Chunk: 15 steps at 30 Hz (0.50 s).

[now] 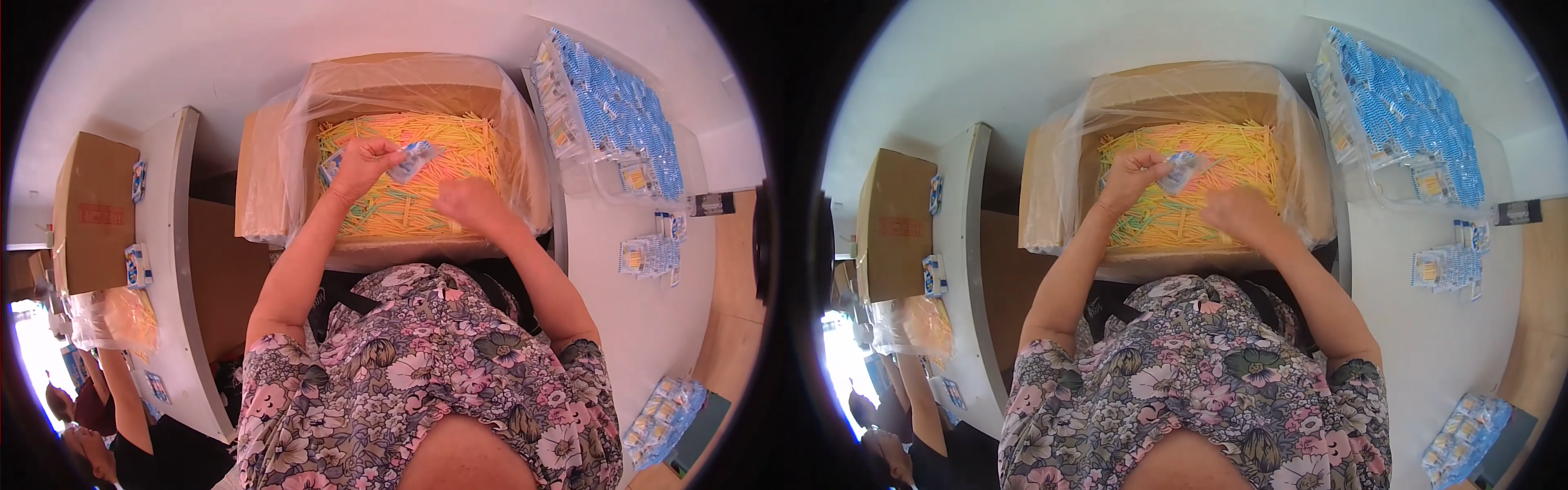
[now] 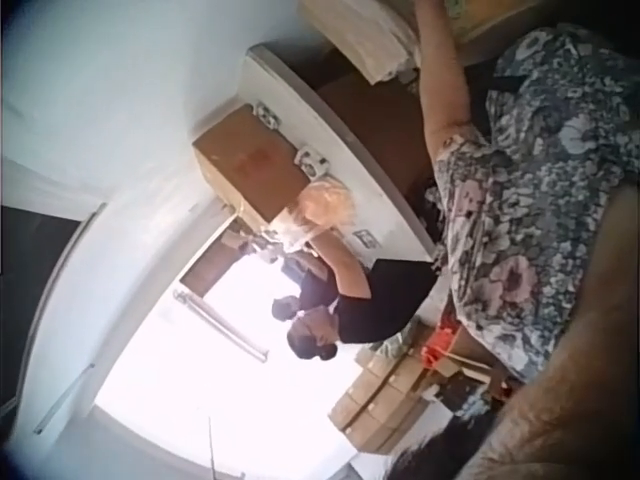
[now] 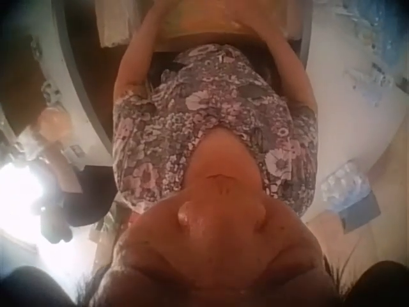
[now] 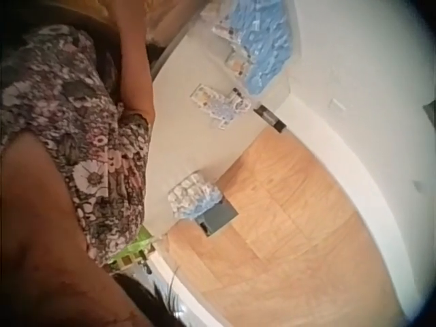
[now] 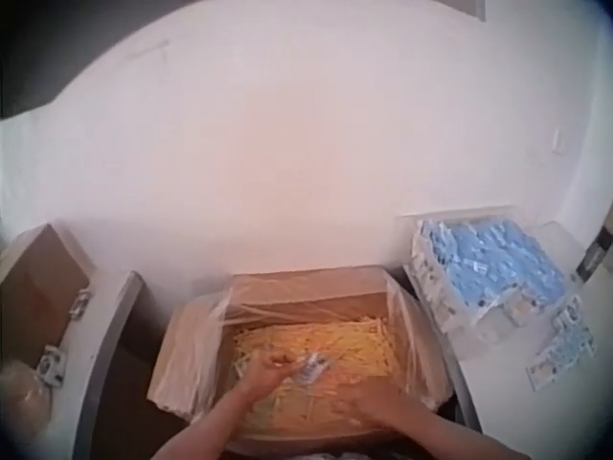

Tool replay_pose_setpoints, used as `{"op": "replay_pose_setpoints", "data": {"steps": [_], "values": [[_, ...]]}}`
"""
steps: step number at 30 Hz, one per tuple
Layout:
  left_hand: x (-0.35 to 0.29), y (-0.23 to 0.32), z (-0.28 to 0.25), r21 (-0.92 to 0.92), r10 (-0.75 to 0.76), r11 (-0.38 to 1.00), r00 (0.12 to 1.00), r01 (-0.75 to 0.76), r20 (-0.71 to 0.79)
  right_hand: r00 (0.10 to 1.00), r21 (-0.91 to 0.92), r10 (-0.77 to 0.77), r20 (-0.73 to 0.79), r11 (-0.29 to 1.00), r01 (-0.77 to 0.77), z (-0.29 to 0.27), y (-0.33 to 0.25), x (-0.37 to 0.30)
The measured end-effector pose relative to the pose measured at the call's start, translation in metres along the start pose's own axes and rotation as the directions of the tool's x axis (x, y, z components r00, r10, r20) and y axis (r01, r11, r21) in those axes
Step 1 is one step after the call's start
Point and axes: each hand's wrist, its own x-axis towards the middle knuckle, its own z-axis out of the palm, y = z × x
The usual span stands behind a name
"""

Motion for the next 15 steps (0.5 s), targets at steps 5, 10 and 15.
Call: {"op": "replay_pose_setpoints", "data": {"steps": [5,10,15], "values": [[0.003,0.003,-0.002,-0.034,0.015,0.999,1.0,-0.015,-0.011,0.986,0.042,-0.125,-0.113,0.991,0.13,-0.009,0.002,-0.004],[0.001,0.007,0.001,-0.066,0.062,0.996,0.994,-0.057,0.086,0.967,0.455,0.14,-0.211,0.89,-0.029,-0.056,-0.033,0.026],[0.006,0.001,0.005,-0.093,0.12,0.99,0.969,-0.102,0.217,0.964,0.331,0.079,-0.256,0.944,0.011,-0.051,-0.027,0.05]]}}
